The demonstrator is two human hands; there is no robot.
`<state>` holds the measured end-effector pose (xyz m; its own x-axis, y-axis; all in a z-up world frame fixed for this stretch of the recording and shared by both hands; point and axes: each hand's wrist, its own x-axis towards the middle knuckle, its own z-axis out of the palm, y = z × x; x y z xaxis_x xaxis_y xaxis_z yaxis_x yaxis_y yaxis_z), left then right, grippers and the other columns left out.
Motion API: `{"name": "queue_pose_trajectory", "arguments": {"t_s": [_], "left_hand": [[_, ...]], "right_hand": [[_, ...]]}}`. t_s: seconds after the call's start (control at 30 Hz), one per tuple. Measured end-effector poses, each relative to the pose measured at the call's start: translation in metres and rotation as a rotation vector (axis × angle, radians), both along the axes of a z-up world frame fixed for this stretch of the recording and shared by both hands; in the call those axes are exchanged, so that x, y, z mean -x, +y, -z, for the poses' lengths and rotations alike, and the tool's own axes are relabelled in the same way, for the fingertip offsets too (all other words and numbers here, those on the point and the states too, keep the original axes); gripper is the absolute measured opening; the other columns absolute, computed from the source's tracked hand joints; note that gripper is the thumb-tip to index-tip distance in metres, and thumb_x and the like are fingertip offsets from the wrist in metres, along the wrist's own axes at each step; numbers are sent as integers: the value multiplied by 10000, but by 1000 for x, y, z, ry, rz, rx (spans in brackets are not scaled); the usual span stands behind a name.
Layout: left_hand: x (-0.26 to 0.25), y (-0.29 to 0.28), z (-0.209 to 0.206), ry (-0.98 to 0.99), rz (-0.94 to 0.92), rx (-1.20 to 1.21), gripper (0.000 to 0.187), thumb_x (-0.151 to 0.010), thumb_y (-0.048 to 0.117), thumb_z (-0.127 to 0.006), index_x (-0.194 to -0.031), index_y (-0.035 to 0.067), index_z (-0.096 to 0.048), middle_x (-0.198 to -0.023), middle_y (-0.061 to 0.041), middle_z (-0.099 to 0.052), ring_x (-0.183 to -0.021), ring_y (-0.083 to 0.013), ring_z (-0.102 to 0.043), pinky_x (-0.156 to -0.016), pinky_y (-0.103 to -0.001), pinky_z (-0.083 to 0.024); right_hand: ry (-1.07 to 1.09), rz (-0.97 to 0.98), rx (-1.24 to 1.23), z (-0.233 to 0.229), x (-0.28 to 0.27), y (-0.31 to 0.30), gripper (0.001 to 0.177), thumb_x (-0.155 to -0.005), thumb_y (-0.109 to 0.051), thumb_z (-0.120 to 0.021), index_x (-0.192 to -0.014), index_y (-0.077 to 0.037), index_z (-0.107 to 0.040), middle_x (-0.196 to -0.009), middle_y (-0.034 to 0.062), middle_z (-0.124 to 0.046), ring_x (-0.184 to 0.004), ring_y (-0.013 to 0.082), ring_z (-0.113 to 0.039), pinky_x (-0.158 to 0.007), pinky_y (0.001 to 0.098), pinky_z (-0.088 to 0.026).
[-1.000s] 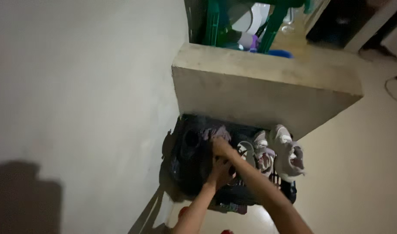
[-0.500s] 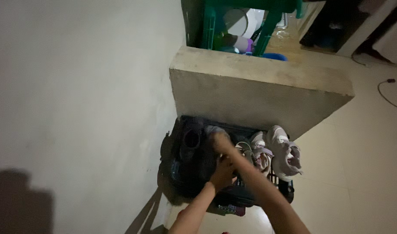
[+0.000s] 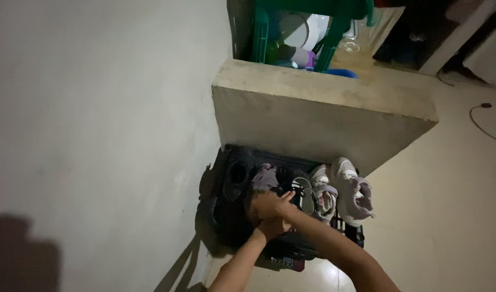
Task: The person wipes several pairs of shoes on a black plastic crate using a grey cloth. They handle each shoe individually, wiping the exterior surfaces and then placing them back on the crate. The task involves multiple shoe types including sneakers and sandals.
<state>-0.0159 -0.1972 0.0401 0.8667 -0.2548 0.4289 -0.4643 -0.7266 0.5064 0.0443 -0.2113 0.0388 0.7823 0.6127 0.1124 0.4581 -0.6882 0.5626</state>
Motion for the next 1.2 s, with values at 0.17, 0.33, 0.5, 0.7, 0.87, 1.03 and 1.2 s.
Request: {"name": "queue_pose_trajectory", "arguments": {"t_s": [0.17, 0.33, 0.5, 0.7, 0.87, 1.03, 1.2], "left_hand": [[6, 8, -11, 239, -56, -313, 787, -874, 337, -737, -1529, 33, -423, -1609, -199, -366, -1498, -409, -312, -1226, -562, -219], [5, 11, 16, -90, -35, -415, 738, -938, 312, -751, -1534, 31, -421, -1592, -206, -408, -1481, -404, -359, -1200, -547, -283], [10, 10, 22, -93, -80, -43, 536, -867, 132, -754, -1382, 151, -608, -1606, -142, -498, -1483, -341, -456, -1195, -459, -386], [31, 75, 7, -44, -709, 560, 363, -941, 232, -726, -1249, 86, -600, -1239, -173, -669, -1141, -350, -656, -911, -431, -536], [7, 96, 16, 207, -985, 710, 351, -1045, 361, -599, -1316, 154, -519, -761, -156, -607, -568, -323, -546, -577, -451, -413], [-19, 80, 27, 72, -1134, 948, 295, -1047, 371, -582, -1225, 145, -517, -788, -145, -629, -556, -305, -555, -540, -447, -413], [-32, 82, 24, -149, -1115, 821, 329, -1030, 363, -616, -1218, 109, -523, -989, -195, -688, -801, -357, -667, -674, -454, -504]], "right_hand": [[767, -217, -201, -45, -63, 0, 473, -915, -306, -658, -1328, -81, -612, -1655, 173, -233, -1510, 535, -166, -1143, 767, -125], [756, -217, -56, -23, -49, 5, 495, -878, -264, -670, -1297, -8, -606, -1508, 197, -322, -1369, 499, -255, -1075, 668, -224], [1130, -317, -451, 5, -119, -27, 325, -857, -131, -598, -1144, -10, -691, -1211, 161, -581, -1108, 344, -507, -925, 522, -426], [1404, 81, -1845, -19, -182, -85, 261, -1102, -241, -564, -1067, 12, -618, -1017, 79, -625, -972, 243, -588, -802, 436, -534], [1224, 274, -1845, -1, -156, -40, 242, -946, -108, -537, -1133, -25, -665, -1129, 143, -707, -1079, 297, -665, -924, 445, -535], [535, -112, -1309, 34, -85, -4, 462, -829, 20, -614, -1280, -63, -668, -1312, 253, -657, -1218, 490, -587, -1160, 553, -358], [704, 214, -1457, 59, 38, -5, 394, -901, -88, -615, -1294, -56, -620, -1303, 260, -576, -1236, 439, -549, -1043, 512, -448]]}}
